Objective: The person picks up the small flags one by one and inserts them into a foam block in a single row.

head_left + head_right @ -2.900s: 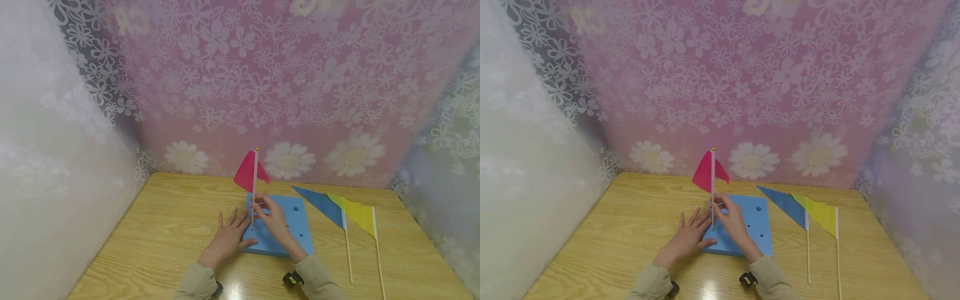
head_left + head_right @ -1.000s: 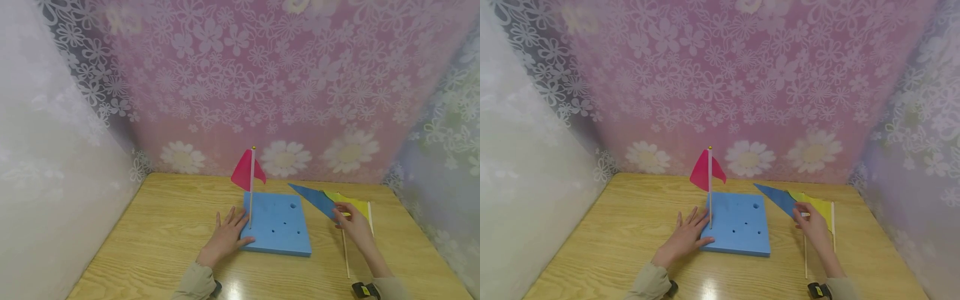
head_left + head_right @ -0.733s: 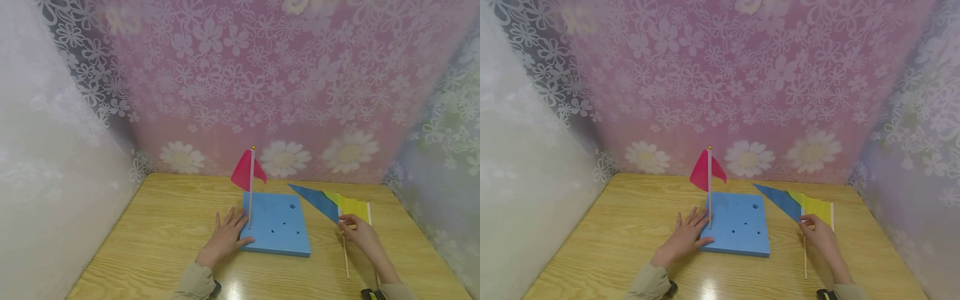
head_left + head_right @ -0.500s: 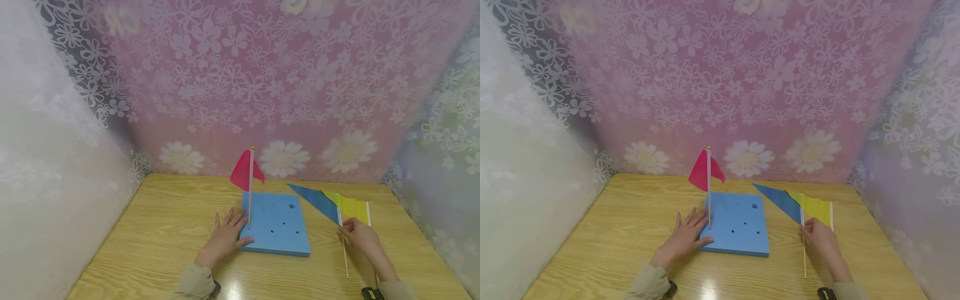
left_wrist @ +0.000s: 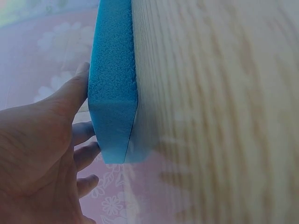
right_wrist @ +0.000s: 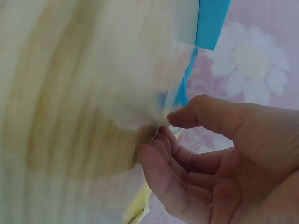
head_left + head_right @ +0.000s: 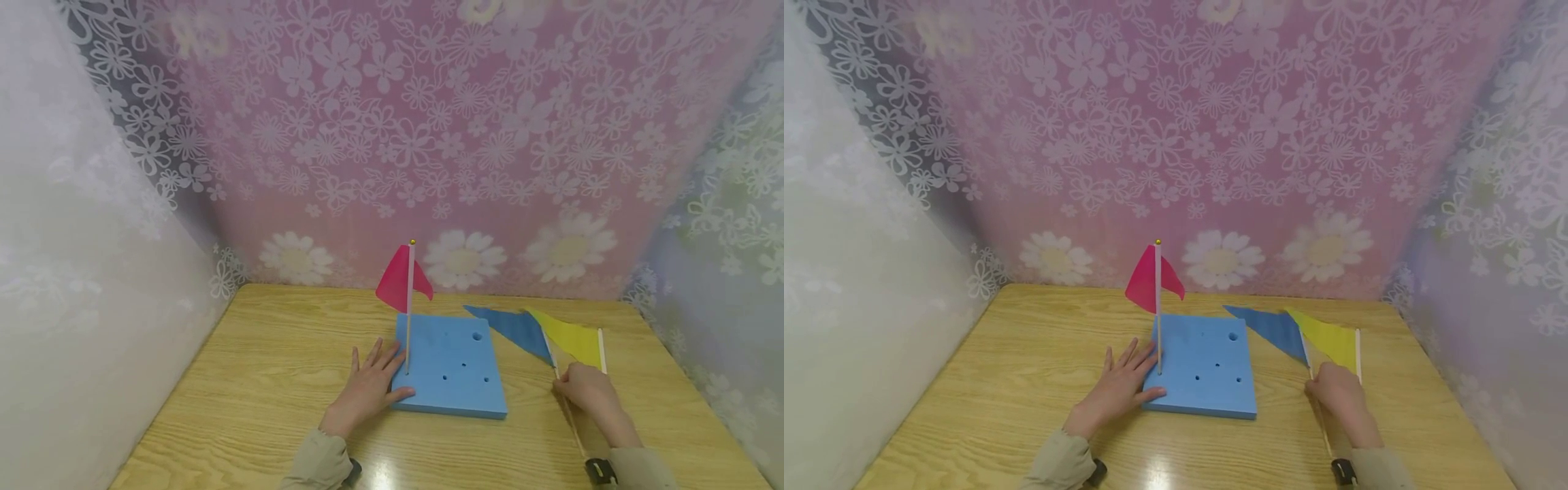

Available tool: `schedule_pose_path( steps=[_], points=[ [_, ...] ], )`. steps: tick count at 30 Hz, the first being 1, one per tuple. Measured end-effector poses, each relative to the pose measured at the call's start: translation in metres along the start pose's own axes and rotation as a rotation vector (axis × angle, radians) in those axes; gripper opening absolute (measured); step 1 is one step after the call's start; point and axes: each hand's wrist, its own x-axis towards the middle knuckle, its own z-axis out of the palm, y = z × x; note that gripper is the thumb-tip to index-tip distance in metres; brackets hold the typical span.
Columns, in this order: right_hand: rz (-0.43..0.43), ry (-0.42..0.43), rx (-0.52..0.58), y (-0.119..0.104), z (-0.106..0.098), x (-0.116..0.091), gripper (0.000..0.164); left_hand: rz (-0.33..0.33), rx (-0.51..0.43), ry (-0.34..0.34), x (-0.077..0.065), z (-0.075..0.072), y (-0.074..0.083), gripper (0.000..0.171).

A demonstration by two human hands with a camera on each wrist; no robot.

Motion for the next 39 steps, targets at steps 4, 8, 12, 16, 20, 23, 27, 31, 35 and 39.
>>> schedule_pose_path(
  steps=[4, 8, 12, 16, 20, 23, 27, 31, 35, 39],
  points=[
    [0.025, 0.01, 0.023, -0.004, 0.0, -0.002, 0.034, -0.001, -0.01, -0.001, 0.0, -0.001, 0.001, 0.074],
    [0.038, 0.006, 0.062, -0.008, -0.002, -0.001, 0.012, 0.001, -0.014, 0.002, 0.0, 0.0, 0.0, 0.074],
    [0.03, -0.032, 0.12, -0.012, -0.005, 0.0, 0.021, 0.004, -0.014, 0.004, 0.0, -0.001, 0.0, 0.074],
    [0.003, -0.009, 0.1, -0.014, -0.009, 0.001, 0.024, 0.004, -0.02, 0.003, 0.0, -0.001, 0.0, 0.075],
    [-0.031, 0.093, 0.081, -0.018, -0.012, 0.0, 0.025, 0.005, -0.024, 0.007, -0.001, -0.001, 0.0, 0.075],
    [-0.045, 0.18, 0.096, -0.022, -0.013, -0.002, 0.027, 0.005, -0.023, 0.009, -0.001, -0.001, 0.0, 0.075],
    [-0.048, 0.292, 0.141, -0.028, -0.013, -0.001, 0.028, 0.005, -0.024, 0.01, -0.001, 0.0, -0.001, 0.075],
    [-0.051, 0.395, 0.206, -0.035, -0.014, 0.001, 0.029, 0.008, -0.021, 0.008, -0.001, 0.0, -0.001, 0.075],
    [-0.07, 0.461, 0.322, -0.046, -0.017, 0.003, 0.03, 0.008, -0.008, 0.006, 0.0, 0.001, -0.002, 0.075],
    [-0.099, 0.456, 0.552, -0.06, -0.017, 0.006, 0.032, 0.009, -0.008, 0.007, 0.0, 0.001, -0.001, 0.075]
  ],
)
